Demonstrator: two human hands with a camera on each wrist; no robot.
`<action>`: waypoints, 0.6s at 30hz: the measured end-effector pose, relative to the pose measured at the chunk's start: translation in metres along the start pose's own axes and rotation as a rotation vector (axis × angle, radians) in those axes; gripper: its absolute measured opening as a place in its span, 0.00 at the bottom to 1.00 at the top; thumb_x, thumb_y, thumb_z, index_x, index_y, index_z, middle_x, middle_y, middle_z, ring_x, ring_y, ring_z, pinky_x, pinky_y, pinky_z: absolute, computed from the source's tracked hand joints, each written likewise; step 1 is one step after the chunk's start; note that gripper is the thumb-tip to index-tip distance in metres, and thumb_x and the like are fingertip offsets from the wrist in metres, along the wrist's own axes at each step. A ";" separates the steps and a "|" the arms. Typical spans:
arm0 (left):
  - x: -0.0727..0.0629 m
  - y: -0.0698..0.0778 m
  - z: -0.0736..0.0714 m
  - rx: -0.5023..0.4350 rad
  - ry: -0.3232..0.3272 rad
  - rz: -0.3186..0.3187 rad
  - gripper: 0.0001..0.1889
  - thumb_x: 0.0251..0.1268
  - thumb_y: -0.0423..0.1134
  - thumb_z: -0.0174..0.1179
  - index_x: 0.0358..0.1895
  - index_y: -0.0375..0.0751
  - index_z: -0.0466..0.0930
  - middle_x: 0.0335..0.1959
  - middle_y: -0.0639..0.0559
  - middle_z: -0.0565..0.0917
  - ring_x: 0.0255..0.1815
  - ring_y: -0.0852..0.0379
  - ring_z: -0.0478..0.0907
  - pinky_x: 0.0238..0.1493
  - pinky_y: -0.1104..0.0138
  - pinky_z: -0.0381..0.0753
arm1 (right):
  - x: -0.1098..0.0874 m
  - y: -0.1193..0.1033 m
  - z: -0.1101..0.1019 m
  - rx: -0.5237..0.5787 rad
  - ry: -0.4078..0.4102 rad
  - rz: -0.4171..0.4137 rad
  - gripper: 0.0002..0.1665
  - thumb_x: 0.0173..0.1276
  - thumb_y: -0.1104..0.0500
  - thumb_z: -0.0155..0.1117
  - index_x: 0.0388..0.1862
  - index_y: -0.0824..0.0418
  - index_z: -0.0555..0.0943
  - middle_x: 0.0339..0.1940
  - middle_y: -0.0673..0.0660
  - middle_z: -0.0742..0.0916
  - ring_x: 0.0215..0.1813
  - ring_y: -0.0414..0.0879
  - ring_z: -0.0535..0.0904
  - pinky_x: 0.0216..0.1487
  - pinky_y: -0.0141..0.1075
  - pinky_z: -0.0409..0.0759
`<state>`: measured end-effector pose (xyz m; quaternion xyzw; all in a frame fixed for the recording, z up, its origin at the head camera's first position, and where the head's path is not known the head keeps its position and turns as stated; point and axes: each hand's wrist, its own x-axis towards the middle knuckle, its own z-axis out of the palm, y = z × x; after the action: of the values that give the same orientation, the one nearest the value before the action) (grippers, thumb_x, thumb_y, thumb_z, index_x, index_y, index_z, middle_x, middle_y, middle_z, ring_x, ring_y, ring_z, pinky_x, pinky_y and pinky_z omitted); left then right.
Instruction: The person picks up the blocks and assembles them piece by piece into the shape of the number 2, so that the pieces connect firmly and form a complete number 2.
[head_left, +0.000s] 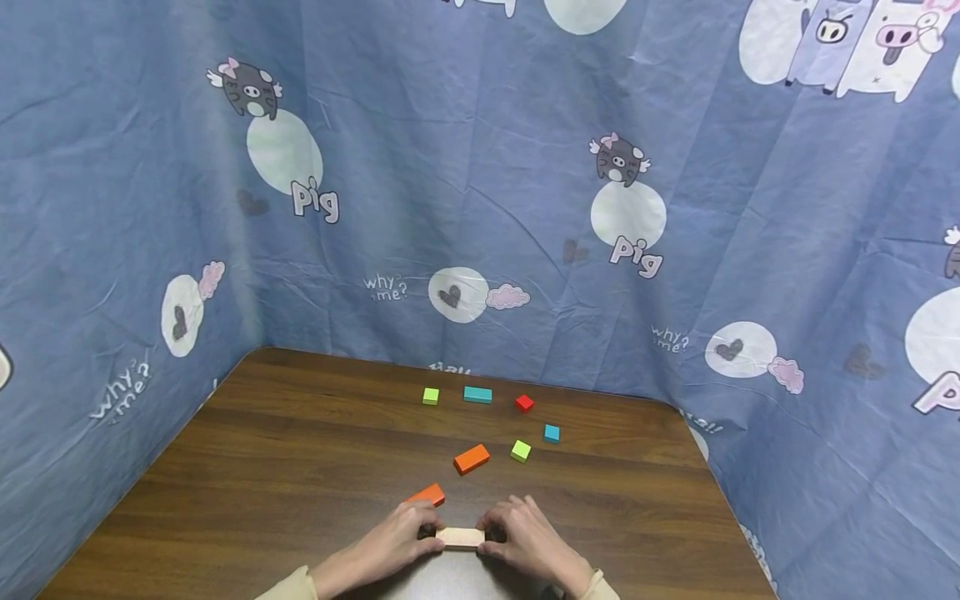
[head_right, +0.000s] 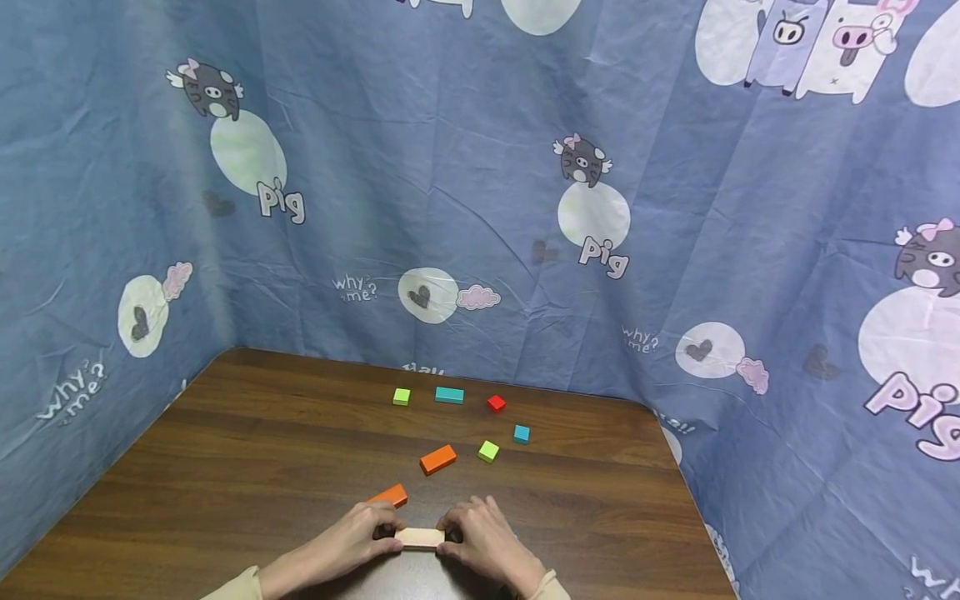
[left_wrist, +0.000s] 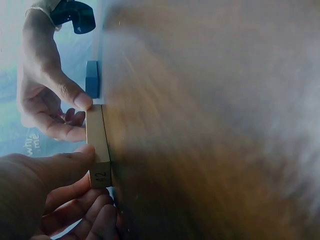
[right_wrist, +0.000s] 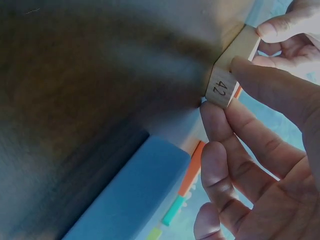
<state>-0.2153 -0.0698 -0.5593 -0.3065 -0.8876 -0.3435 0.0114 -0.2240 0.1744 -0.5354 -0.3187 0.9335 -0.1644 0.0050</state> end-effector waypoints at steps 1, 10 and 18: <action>0.001 -0.001 0.000 -0.007 -0.001 -0.001 0.09 0.58 0.42 0.67 0.38 0.41 0.85 0.33 0.61 0.78 0.34 0.69 0.72 0.36 0.70 0.74 | 0.000 0.001 0.000 -0.005 0.005 -0.002 0.11 0.56 0.46 0.73 0.36 0.45 0.85 0.31 0.36 0.83 0.34 0.30 0.67 0.36 0.29 0.58; 0.009 -0.004 -0.001 -0.042 0.015 0.001 0.07 0.57 0.40 0.67 0.37 0.42 0.85 0.30 0.61 0.78 0.32 0.70 0.71 0.33 0.73 0.72 | 0.005 0.004 -0.001 -0.025 0.026 -0.009 0.10 0.55 0.48 0.73 0.36 0.46 0.85 0.31 0.37 0.83 0.33 0.31 0.67 0.36 0.29 0.57; 0.016 -0.010 0.000 -0.037 0.027 0.003 0.06 0.57 0.39 0.68 0.36 0.41 0.85 0.30 0.60 0.78 0.31 0.69 0.70 0.32 0.73 0.71 | 0.012 0.009 -0.002 -0.016 0.019 0.007 0.10 0.55 0.47 0.73 0.36 0.45 0.85 0.32 0.38 0.84 0.34 0.31 0.68 0.36 0.30 0.59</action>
<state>-0.2334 -0.0674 -0.5613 -0.3032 -0.8804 -0.3641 0.0179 -0.2393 0.1747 -0.5351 -0.3139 0.9359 -0.1597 -0.0058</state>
